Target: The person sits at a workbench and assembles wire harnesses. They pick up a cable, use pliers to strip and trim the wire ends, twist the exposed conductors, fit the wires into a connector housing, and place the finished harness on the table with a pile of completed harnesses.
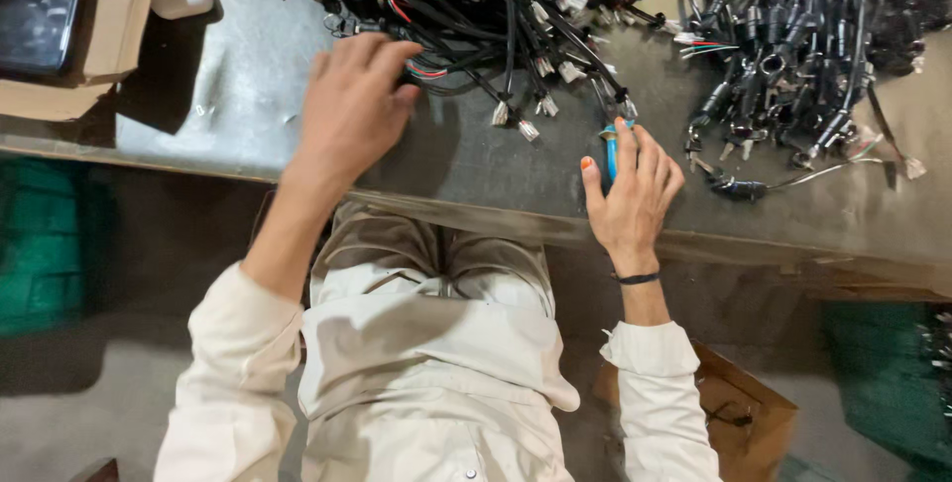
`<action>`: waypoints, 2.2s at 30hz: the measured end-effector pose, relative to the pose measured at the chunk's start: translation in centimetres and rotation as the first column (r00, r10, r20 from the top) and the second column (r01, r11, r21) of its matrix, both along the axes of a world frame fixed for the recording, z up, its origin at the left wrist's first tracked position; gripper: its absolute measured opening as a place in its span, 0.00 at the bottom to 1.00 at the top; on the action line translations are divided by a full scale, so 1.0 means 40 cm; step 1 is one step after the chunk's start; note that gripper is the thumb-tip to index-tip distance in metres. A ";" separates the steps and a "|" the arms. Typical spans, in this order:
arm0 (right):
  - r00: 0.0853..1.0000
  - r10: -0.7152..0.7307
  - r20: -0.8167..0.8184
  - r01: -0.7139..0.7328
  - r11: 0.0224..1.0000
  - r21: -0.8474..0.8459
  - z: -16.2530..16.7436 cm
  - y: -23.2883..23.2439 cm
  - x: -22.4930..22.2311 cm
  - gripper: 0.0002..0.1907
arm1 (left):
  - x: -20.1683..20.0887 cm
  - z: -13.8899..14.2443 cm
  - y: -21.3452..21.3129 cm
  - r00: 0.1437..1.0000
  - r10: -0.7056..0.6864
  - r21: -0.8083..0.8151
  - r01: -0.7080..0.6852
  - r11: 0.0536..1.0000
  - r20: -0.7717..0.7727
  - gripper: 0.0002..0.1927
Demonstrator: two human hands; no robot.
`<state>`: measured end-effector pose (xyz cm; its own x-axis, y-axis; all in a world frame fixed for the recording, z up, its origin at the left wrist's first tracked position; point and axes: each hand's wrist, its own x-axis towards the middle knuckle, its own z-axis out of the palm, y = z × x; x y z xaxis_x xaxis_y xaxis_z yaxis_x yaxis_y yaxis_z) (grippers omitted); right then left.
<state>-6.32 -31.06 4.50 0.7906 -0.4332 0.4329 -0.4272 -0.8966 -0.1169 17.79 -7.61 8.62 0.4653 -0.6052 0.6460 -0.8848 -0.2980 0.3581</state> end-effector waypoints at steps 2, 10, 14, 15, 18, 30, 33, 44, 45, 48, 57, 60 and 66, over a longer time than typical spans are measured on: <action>1.000 0.004 0.011 -0.004 1.000 -0.007 0.002 0.005 -0.003 0.31 | 0.009 -0.010 -0.045 0.988 0.018 0.029 -0.023 0.999 0.152 0.16; 0.975 0.047 0.215 -0.030 0.996 -0.084 -0.014 0.013 -0.032 0.29 | -0.142 0.028 0.001 0.645 -0.314 -0.386 0.031 0.922 -0.697 0.04; 0.857 0.333 0.393 -0.400 0.911 0.102 -0.048 0.103 -0.072 0.26 | -0.380 -0.052 0.070 0.610 -0.399 -0.282 0.283 0.917 -0.685 0.06; 0.851 0.432 0.297 -0.494 0.850 0.180 -0.056 0.134 -0.084 0.18 | -0.428 -0.079 0.087 0.564 -0.410 -0.233 0.360 0.903 -0.717 0.09; 0.644 0.757 0.112 -0.765 0.636 0.100 -0.054 0.167 -0.116 0.19 | -0.511 -0.139 0.134 0.390 -0.309 -0.036 0.570 0.821 -0.867 0.09; 0.902 0.428 0.061 -0.363 0.672 0.645 0.001 0.226 -0.183 0.21 | -0.288 -0.052 0.168 0.905 0.178 0.338 -0.319 0.886 0.387 0.11; 0.921 0.346 0.176 -0.363 0.606 0.708 -0.081 0.334 -0.156 0.11 | -0.346 -0.099 0.129 0.969 -0.244 0.273 0.226 0.935 0.034 0.12; 0.887 0.210 0.411 -0.455 0.538 0.709 -0.112 0.401 -0.220 0.11 | -0.350 -0.220 0.146 0.884 -0.437 0.104 0.425 0.899 0.163 0.16; 0.881 0.228 0.415 -0.467 0.560 0.684 -0.102 0.402 -0.225 0.12 | -0.345 -0.208 0.145 0.858 -0.456 0.111 0.442 0.890 0.237 0.18; 0.887 0.064 0.458 -0.459 0.237 0.856 -0.041 0.391 -0.285 0.09 | -0.276 -0.175 0.152 0.948 -0.211 0.210 0.162 0.964 0.239 0.22; 0.538 -0.566 0.625 -0.779 -0.050 0.625 0.088 0.280 -0.246 0.16 | -0.201 -0.186 0.165 0.971 -0.192 0.200 0.218 0.955 -0.141 0.22; 0.707 0.043 0.706 -0.696 0.223 0.683 0.069 0.306 -0.172 0.18 | -0.282 -0.189 0.152 0.820 -0.301 0.136 0.412 0.901 -0.488 0.21; 0.778 0.463 0.424 -0.599 0.345 0.723 0.032 0.300 -0.138 0.13 | -0.406 -0.190 0.200 0.486 -0.268 -0.079 0.375 0.924 -0.832 0.19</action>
